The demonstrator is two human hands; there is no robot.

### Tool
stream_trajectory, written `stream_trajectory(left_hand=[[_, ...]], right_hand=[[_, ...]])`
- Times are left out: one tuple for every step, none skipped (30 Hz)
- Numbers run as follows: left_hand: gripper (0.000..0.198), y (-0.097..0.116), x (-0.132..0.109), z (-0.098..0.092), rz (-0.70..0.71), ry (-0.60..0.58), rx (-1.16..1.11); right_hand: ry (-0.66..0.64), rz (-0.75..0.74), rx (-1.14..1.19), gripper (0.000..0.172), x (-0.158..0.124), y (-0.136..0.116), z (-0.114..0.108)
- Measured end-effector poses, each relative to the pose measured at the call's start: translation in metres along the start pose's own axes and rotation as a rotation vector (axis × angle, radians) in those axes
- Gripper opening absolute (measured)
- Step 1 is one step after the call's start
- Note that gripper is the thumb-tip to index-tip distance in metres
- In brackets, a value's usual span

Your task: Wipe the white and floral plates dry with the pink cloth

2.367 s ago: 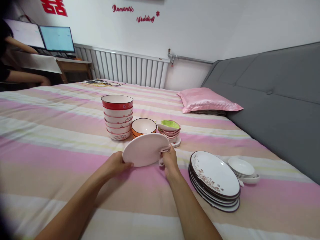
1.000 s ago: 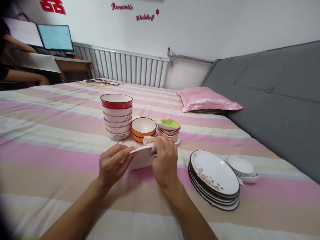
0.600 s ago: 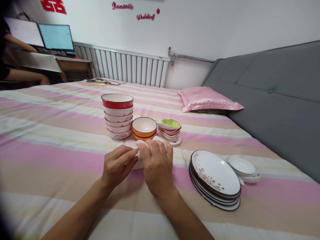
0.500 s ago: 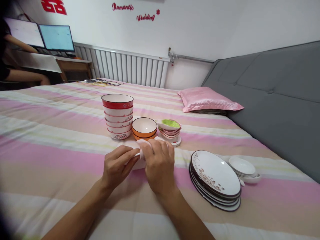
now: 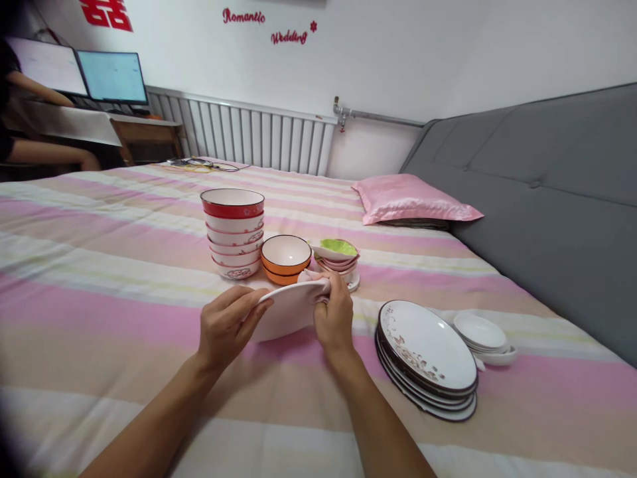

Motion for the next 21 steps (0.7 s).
stream_trajectory(left_hand=[[0.014, 0.000, 0.000, 0.000, -0.005, 0.006, 0.002], [0.014, -0.001, 0.000, -0.001, -0.008, 0.012, 0.002], [0.014, -0.001, 0.000, -0.001, -0.011, 0.019, 0.000], [0.014, -0.002, 0.001, -0.001, -0.012, 0.024, -0.002], [0.014, -0.002, 0.001, -0.001, -0.014, 0.029, -0.004], [0.014, -0.002, 0.001, -0.001, -0.015, 0.031, -0.007], [0.014, -0.002, 0.001, -0.002, -0.015, 0.035, -0.010], [0.014, -0.002, 0.001, -0.002, -0.016, 0.039, -0.013], [0.014, -0.002, 0.001, -0.002, -0.016, 0.044, -0.016], [0.014, -0.002, 0.001, -0.003, -0.015, 0.049, -0.018], [0.014, -0.002, 0.001, -0.003, -0.014, 0.056, -0.019], [0.014, -0.002, 0.000, -0.003, -0.010, 0.059, -0.017], [0.014, -0.001, 0.000, -0.004, -0.003, 0.058, -0.014], [0.015, 0.000, -0.001, -0.003, 0.009, 0.053, -0.011], [0.015, 0.001, -0.001, -0.003, 0.024, 0.046, -0.008], [0.016, 0.002, -0.002, -0.002, 0.040, 0.038, -0.007], [0.017, 0.003, -0.003, -0.002, 0.057, 0.030, -0.007], [0.019, 0.004, -0.004, -0.001, 0.071, 0.024, -0.007], [0.020, 0.005, -0.005, -0.001, 0.083, 0.019, -0.008], [0.021, 0.006, -0.006, 0.000, 0.090, 0.012, -0.006], [0.022, 0.007, -0.006, 0.000, 0.096, 0.007, -0.004]], right_hand=[[-0.001, 0.045, 0.031, 0.040, 0.000, 0.007, 0.001], [-0.004, 0.086, 0.058, 0.039, -0.001, 0.013, 0.003], [-0.011, 0.123, 0.081, 0.038, -0.002, 0.020, 0.005], [-0.024, 0.159, 0.102, 0.039, -0.002, 0.026, 0.007], [-0.038, 0.192, 0.122, 0.039, -0.003, 0.032, 0.009], [-0.054, 0.221, 0.143, 0.040, -0.004, 0.036, 0.010], [-0.066, 0.240, 0.163, 0.041, -0.004, 0.039, 0.012], [-0.071, 0.246, 0.179, 0.041, -0.004, 0.040, 0.012], [-0.069, 0.236, 0.188, 0.040, -0.004, 0.039, 0.012], [-0.062, 0.214, 0.188, 0.039, -0.003, 0.035, 0.011], [-0.053, 0.180, 0.178, 0.038, -0.002, 0.030, 0.009], [-0.047, 0.140, 0.157, 0.038, -0.001, 0.023, 0.006], [-0.041, 0.092, 0.126, 0.039, 0.000, 0.015, 0.004], [-0.037, 0.036, 0.088, 0.040, 0.001, 0.007, 0.001], [-0.033, -0.028, 0.045, 0.042, 0.001, -0.002, -0.001], [-0.030, -0.098, -0.003, 0.042, 0.002, -0.011, -0.003], [-0.028, -0.168, -0.053, 0.042, 0.002, -0.020, -0.004], [-0.024, -0.234, -0.107, 0.041, 0.001, -0.029, -0.005], [-0.021, -0.293, -0.162, 0.040, 0.000, -0.036, -0.005], [-0.020, -0.344, -0.220, 0.038, -0.001, -0.044, -0.005], [-0.020, -0.390, -0.278, 0.037, -0.003, -0.051, -0.004]])
Point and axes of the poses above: each hand's wrist, its own x-axis towards the middle knuckle, its own z-axis out of the palm, y = z × x, the point moved 5 cm from there along x, towards the middle knuckle, and after that the axes turned 9 degrees about -z, right-handed, at the moved point
